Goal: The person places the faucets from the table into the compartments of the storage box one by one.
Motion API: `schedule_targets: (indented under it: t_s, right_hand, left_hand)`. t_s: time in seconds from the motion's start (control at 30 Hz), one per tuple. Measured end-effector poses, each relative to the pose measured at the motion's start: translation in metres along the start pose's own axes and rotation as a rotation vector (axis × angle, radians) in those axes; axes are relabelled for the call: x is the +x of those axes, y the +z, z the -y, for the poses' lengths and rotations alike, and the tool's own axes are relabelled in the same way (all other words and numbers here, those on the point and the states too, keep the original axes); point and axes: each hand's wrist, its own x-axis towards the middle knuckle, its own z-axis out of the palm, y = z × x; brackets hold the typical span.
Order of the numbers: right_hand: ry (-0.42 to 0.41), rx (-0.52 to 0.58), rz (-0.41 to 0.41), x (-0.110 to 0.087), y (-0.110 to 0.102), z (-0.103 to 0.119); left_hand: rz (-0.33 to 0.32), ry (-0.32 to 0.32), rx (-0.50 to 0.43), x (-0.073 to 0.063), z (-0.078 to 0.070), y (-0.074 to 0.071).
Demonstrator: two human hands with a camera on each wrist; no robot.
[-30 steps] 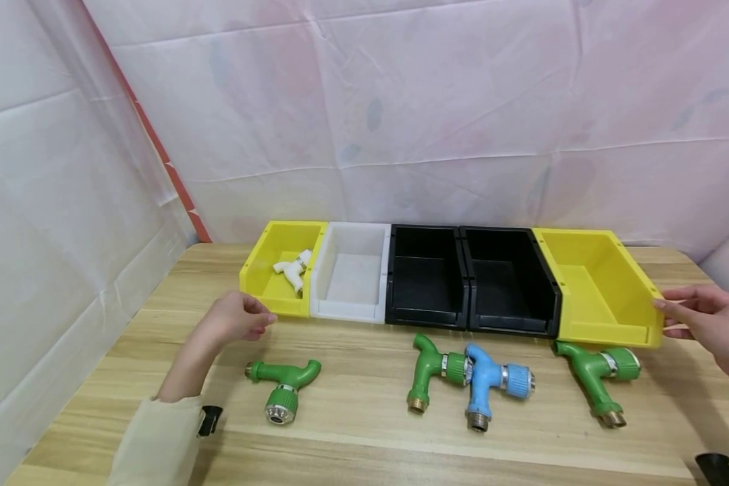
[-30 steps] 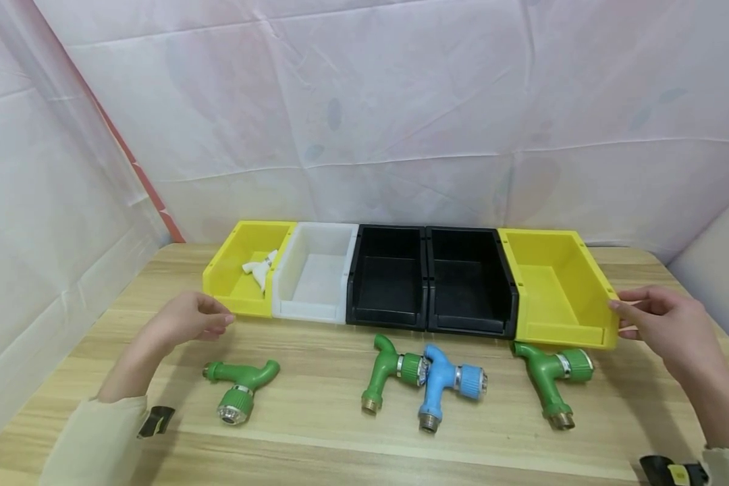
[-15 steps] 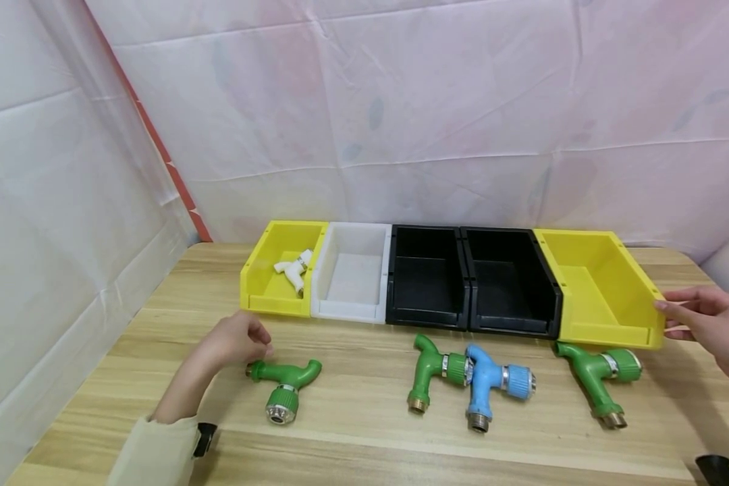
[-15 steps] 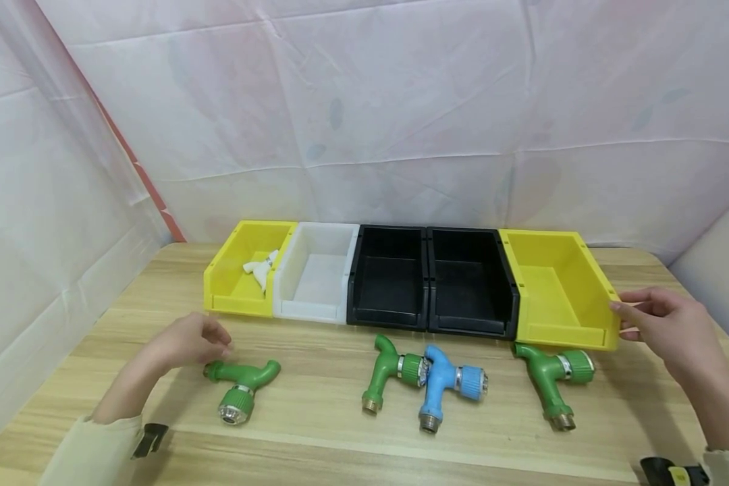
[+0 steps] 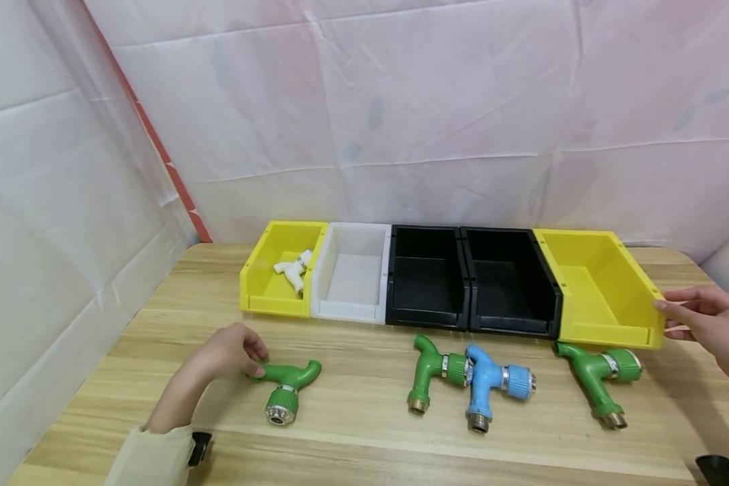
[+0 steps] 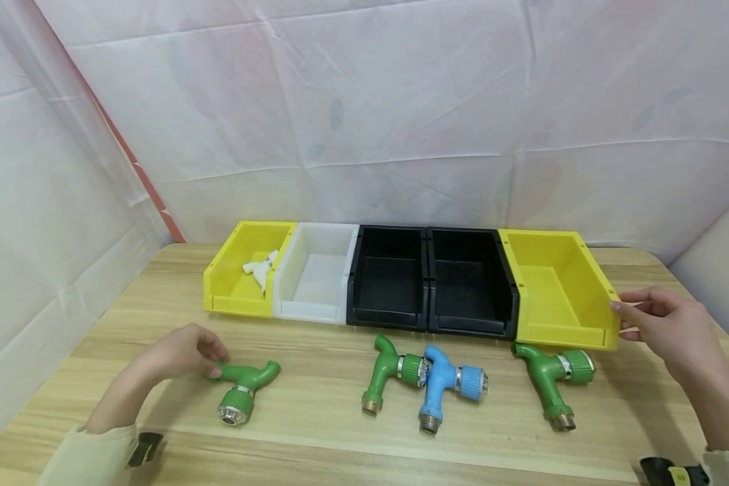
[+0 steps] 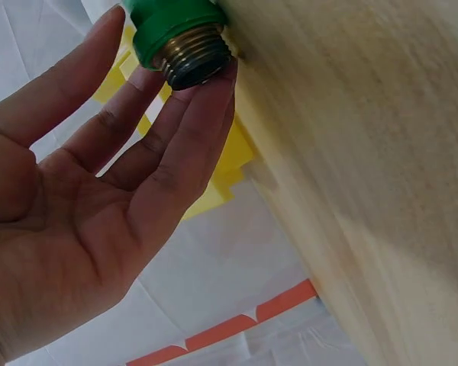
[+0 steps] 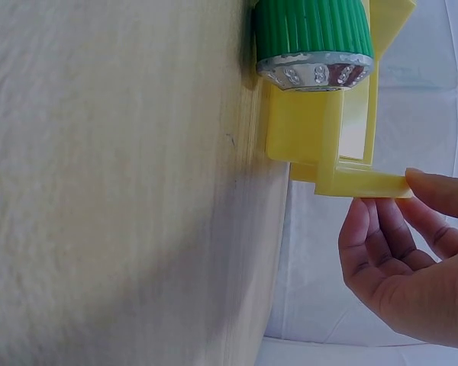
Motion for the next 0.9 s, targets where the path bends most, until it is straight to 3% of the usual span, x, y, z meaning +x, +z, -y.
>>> schedule_targets:
  t_s: [0.47, 0.7, 0.9]
  right_hand:
    - [0.018, 0.023, 0.019, 0.0009, -0.0008, 0.0016]
    - [0.010, 0.024, 0.019, 0.0018, -0.0008, 0.0004]
    - [0.008, 0.006, 0.020, 0.0008, -0.0001, 0.0012]
  left_hand:
    - [-0.004, -0.013, 0.027, -0.0001, 0.0017, 0.0015]
    - [-0.029, -0.079, 0.036, -0.0017, 0.0031, 0.0007]
    - [-0.009, -0.080, 0.047, -0.0021, 0.0050, -0.0012]
